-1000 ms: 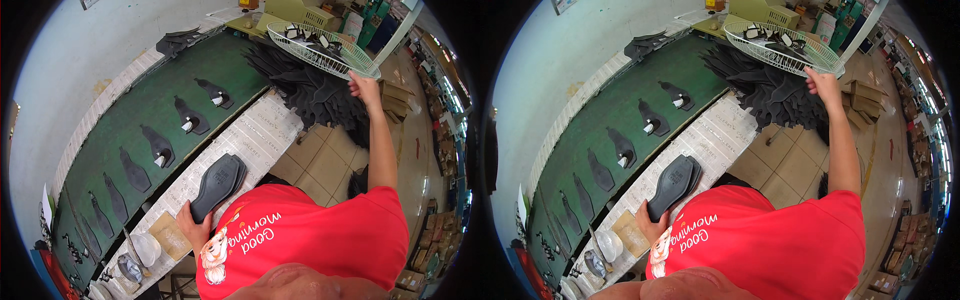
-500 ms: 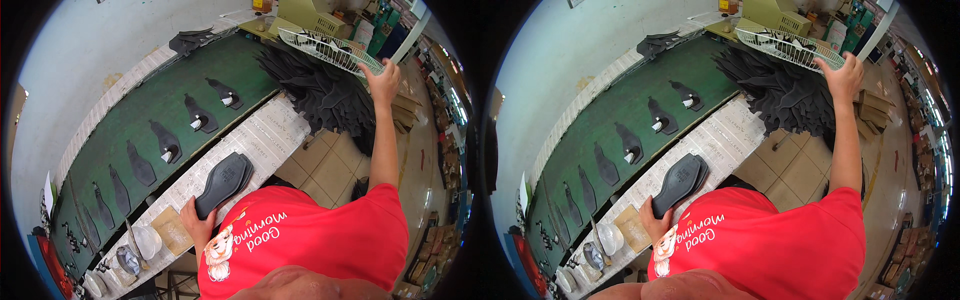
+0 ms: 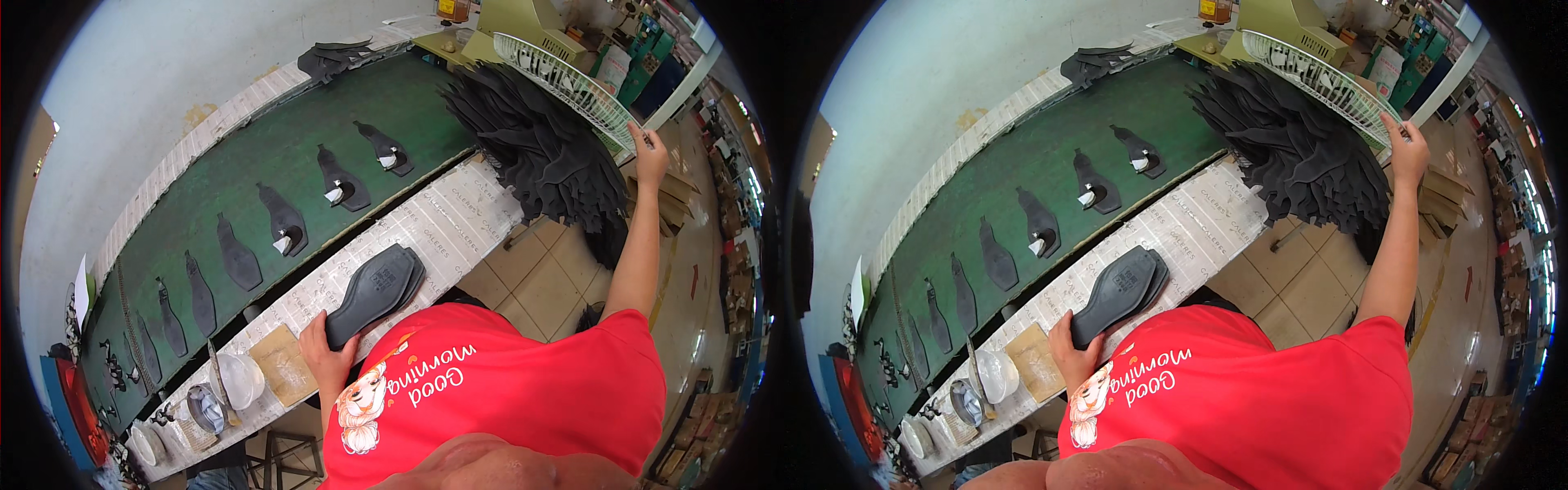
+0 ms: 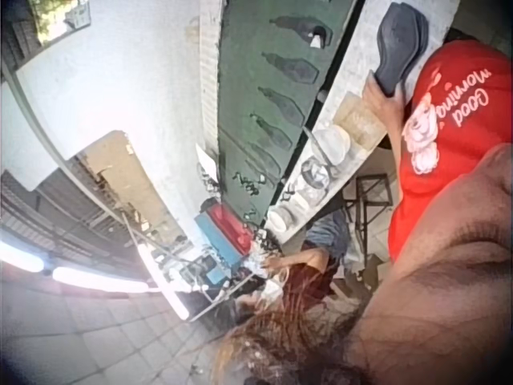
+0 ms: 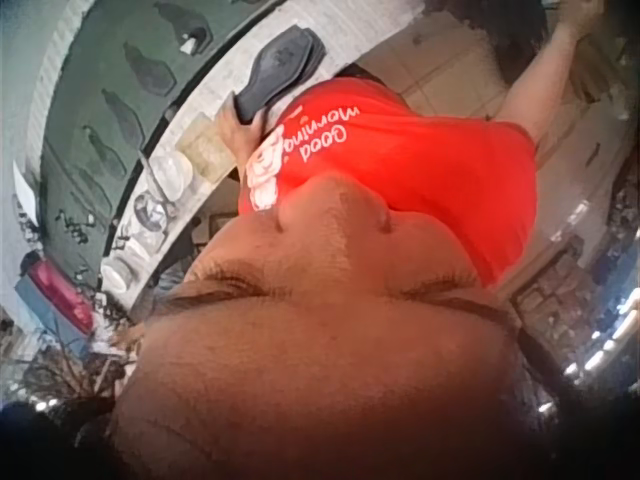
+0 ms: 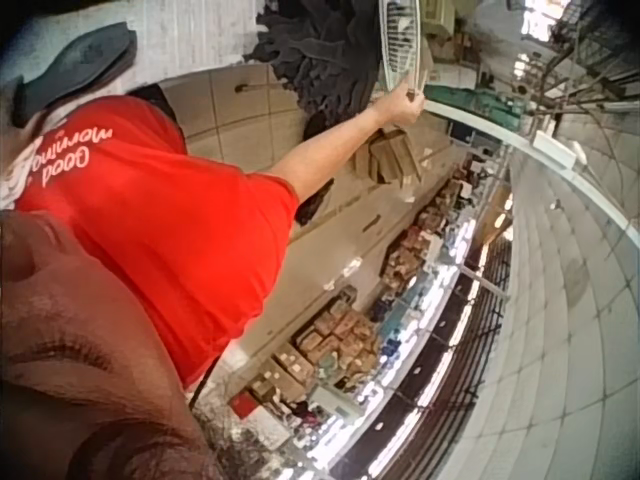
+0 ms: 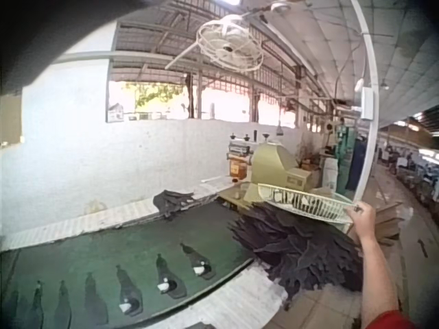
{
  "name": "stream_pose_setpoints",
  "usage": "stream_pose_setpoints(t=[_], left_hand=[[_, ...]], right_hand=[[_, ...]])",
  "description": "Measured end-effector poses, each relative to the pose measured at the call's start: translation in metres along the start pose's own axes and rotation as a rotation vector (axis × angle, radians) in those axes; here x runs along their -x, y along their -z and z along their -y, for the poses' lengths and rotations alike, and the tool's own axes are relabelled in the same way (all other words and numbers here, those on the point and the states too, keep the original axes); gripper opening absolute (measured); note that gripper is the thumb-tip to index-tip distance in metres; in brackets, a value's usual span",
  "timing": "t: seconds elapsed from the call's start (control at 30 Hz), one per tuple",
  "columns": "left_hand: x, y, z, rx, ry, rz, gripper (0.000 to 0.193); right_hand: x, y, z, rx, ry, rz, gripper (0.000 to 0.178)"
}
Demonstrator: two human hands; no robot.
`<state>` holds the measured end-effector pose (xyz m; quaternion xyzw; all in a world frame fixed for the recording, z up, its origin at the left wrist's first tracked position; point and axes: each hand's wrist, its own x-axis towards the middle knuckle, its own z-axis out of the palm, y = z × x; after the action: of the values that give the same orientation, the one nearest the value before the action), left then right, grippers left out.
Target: The person applies adhesive onto shoe soles and components using a brush, presses the parts together by hand, and arranges the assembled pieces onto a conveyor belt.
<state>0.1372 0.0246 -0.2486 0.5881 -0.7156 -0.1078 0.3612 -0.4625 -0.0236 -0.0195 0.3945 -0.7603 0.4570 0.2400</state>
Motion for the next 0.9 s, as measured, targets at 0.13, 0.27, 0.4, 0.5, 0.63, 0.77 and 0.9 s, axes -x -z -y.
stream_pose_setpoints(t=[0.13, 0.27, 0.4, 0.5, 0.63, 0.77, 0.9], left_hand=[[0.001, 0.0, 0.001, 0.004, 0.013, 0.0, 0.074], [0.001, 0.0, 0.002, -0.005, 0.006, -0.006, 0.074], [0.0, -0.002, 0.001, 0.009, -0.001, 0.0, 0.074], [0.0, -0.001, 0.003, 0.006, 0.0, -0.001, 0.074], [0.001, -0.001, 0.004, 0.009, -0.013, -0.008, 0.074], [0.001, -0.001, 0.002, -0.008, -0.012, -0.019, 0.073], [0.0, -0.001, 0.005, 0.009, -0.018, -0.029, 0.071]], right_hand=[[0.001, 0.016, -0.046, -0.107, -0.069, 0.12, 0.05], [0.03, 0.014, -0.072, -0.021, 0.089, 0.257, 0.042], [0.067, 0.005, -0.099, 0.099, 0.277, 0.237, 0.035], [0.072, 0.009, -0.09, 0.182, 0.217, 0.351, 0.032], [0.057, 0.019, -0.04, 0.223, 0.088, 0.654, 0.053], [0.063, -0.026, 0.065, -0.104, 0.299, 0.625, 0.074], [0.084, -0.137, 0.14, -0.221, 0.474, 0.738, 0.076]])
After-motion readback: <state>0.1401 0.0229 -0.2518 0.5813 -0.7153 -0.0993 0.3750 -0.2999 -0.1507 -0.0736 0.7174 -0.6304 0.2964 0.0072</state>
